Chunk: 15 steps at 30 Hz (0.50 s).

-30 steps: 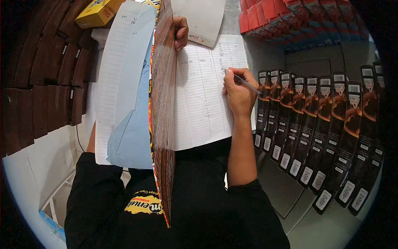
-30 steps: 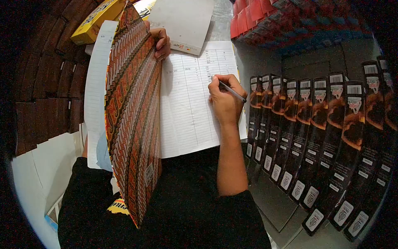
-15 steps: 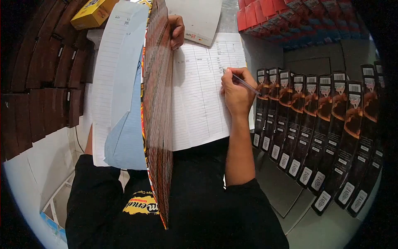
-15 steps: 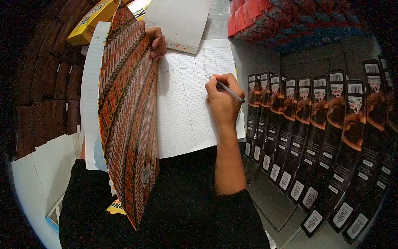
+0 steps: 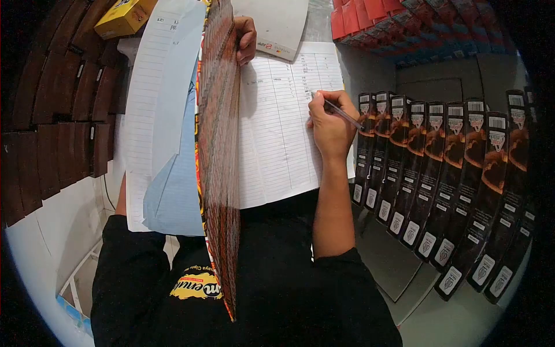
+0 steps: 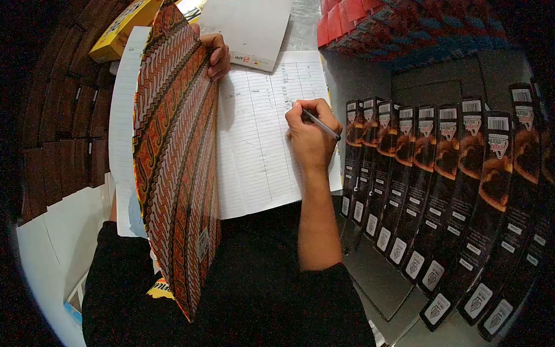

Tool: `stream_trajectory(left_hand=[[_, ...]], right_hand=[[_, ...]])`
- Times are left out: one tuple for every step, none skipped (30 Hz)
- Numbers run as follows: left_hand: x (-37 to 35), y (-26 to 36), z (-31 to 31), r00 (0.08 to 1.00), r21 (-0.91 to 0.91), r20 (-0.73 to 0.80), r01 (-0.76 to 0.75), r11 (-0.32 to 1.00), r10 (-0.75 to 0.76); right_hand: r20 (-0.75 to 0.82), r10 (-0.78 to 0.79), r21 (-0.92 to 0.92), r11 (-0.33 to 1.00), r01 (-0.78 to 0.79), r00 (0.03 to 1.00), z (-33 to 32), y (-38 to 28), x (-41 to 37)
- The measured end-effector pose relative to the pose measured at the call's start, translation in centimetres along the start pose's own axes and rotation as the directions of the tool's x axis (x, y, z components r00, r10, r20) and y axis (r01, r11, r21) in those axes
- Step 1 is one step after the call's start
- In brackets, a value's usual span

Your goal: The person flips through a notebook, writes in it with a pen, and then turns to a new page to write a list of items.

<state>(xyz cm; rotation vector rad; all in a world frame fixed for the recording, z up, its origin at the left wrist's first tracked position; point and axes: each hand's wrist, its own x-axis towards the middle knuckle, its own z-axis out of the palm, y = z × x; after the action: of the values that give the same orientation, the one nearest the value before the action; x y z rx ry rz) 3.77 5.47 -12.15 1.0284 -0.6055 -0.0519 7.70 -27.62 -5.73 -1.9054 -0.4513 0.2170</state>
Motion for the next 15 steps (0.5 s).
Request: stream_trajectory(left_hand=[[-0.2, 0.0, 0.1, 1.0, 0.042, -0.006, -0.016, 0.999, 0.017], [-0.3, 0.2, 0.5, 1.0, 0.044, -0.008, -0.017, 0.999, 0.017], [-0.4, 0.3, 1.0, 0.998, 0.011, -0.066, 0.014, 1.0, -0.013], [-0.3, 0.5, 1.5, 0.992, -0.023, -0.122, 0.043, 0.999, -0.045], [-0.2, 0.7, 1.4, 0.991, -0.024, -0.123, 0.042, 0.999, -0.045], [0.0, 1.0, 1.2, 0.992, -0.029, -0.094, 0.078, 0.997, -0.08], [0.2, 1.1, 1.2, 0.991, -0.034, -0.064, 0.113, 0.993, -0.115], [0.4, 1.0, 1.4, 0.991, -0.034, -0.065, 0.113, 0.993, -0.115], [0.6, 0.8, 1.7, 1.0, -0.045, -0.025, 0.014, 0.999, -0.015], [0.6, 0.7, 2.0, 0.996, -0.059, 0.014, -0.085, 0.995, 0.086], [0.4, 0.6, 2.1, 0.996, -0.057, 0.015, -0.086, 0.995, 0.087], [0.2, 0.6, 2.2, 0.997, -0.039, -0.024, -0.076, 0.996, 0.075], [0.1, 0.8, 2.3, 0.996, -0.02, -0.063, -0.067, 0.998, 0.065], [0.0, 0.9, 2.2, 0.996, -0.015, -0.062, -0.071, 0.997, 0.069], [-0.2, 0.8, 2.3, 0.993, -0.044, -0.103, -0.067, 0.997, 0.062]], right_hand=[[0.012, -0.002, -0.016, 1.0, 0.003, 1.0, 0.0, -0.1, 0.0], [0.015, -0.003, -0.016, 1.0, 0.004, 1.0, 0.0, -0.4, -0.1], [0.007, 0.04, -0.001, 0.999, -0.04, 0.999, 0.1, -0.9, -0.2], [-0.001, 0.084, 0.014, 0.996, -0.084, 0.996, 0.1, -1.1, -0.2], [0.0, 0.085, 0.014, 0.996, -0.085, 0.996, 0.2, -1.0, -0.2], [-0.002, 0.066, 0.033, 0.997, -0.066, 0.998, 0.2, -0.9, -0.2], [-0.005, 0.048, 0.051, 0.998, -0.047, 0.999, 0.3, -0.7, -0.2], [-0.005, 0.048, 0.05, 0.998, -0.047, 0.999, 0.3, -0.6, -0.2], [-0.007, 0.036, 0.05, 0.998, -0.035, 0.999, 0.3, -0.6, -0.1], [-0.009, 0.023, 0.05, 0.998, -0.023, 1.0, 0.3, -0.6, -0.2], [-0.01, 0.02, 0.05, 0.999, -0.02, 1.0, 0.2, -0.5, -0.3], [-0.012, 0.005, 0.105, 0.994, -0.003, 1.0, 0.1, -0.5, -0.5], [-0.015, -0.014, 0.159, 0.987, 0.016, 1.0, -0.1, -0.5, -0.6], [-0.014, -0.019, 0.159, 0.987, 0.021, 1.0, -0.3, -0.6, -0.8], [0.034, 0.009, 0.154, 0.988, -0.014, 0.999, -0.6, -0.7, -1.1]])
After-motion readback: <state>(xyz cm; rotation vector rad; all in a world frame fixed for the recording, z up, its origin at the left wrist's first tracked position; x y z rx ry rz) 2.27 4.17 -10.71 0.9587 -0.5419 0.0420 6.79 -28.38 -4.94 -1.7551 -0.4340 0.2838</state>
